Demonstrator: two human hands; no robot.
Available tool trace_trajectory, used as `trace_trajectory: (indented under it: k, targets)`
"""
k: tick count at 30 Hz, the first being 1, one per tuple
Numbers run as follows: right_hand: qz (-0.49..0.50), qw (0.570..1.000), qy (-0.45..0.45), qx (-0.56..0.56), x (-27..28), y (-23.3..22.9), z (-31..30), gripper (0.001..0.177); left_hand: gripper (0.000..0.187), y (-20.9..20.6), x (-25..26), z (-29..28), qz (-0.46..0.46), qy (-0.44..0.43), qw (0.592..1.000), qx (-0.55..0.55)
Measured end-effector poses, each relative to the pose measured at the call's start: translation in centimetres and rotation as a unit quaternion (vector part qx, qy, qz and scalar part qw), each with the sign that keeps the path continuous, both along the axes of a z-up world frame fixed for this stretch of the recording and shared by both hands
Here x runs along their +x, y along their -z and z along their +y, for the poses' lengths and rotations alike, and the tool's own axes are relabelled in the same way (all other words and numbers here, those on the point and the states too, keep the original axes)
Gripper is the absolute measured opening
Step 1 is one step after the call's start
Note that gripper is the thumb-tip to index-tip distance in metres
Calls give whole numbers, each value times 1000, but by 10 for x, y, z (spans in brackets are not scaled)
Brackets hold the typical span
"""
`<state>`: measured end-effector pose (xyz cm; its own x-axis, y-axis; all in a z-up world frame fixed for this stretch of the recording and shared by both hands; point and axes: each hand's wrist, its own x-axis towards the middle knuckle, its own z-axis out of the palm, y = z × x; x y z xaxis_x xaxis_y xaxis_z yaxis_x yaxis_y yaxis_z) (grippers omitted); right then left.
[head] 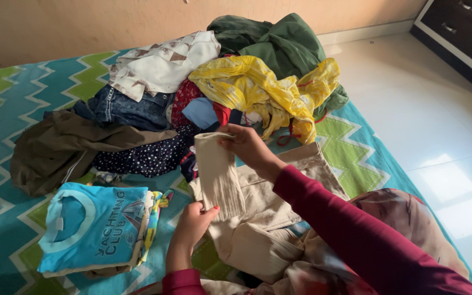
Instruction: The person folds multiple items of clothing on a bed, including a beige t-shirt, dark shorts with a cartoon pattern, light blue shorts, red shorts, dark blue shorts, and a dark polka-dotted garment. Each item is smoothed and folded into a neat stack.
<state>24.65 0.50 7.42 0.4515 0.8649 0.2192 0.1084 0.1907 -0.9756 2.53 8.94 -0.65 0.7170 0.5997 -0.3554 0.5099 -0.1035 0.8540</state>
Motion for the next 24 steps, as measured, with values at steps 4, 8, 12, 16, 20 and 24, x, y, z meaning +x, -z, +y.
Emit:
trace_trajectory:
  k: [4, 8, 12, 16, 20, 24]
  targets:
    - [-93, 994, 40, -39, -10, 0, 17, 24, 30, 24, -2, 8, -4, -54, 998, 8]
    - [-333, 941, 12, 64, -18, 11, 6, 29, 31, 49, 7, 24, 4, -91, 994, 68]
    - [-414, 907, -15, -68, -34, 45, -26, 40, 30, 62, 7, 24, 31, -119, 989, 82]
    - [-457, 869, -118, -149, -40, 67, -46, 47, 33, 57, 8, 18, 3, -183, 982, 41]
    - [-474, 838, -162, -217, -34, 70, -48, 72, 40, 38, 12, 15, 60, -190, 975, 103]
    - [-389, 871, -147, -261, -20, 56, -55, 55, 39, 14, 9, 3, 79, -172, 968, 163]
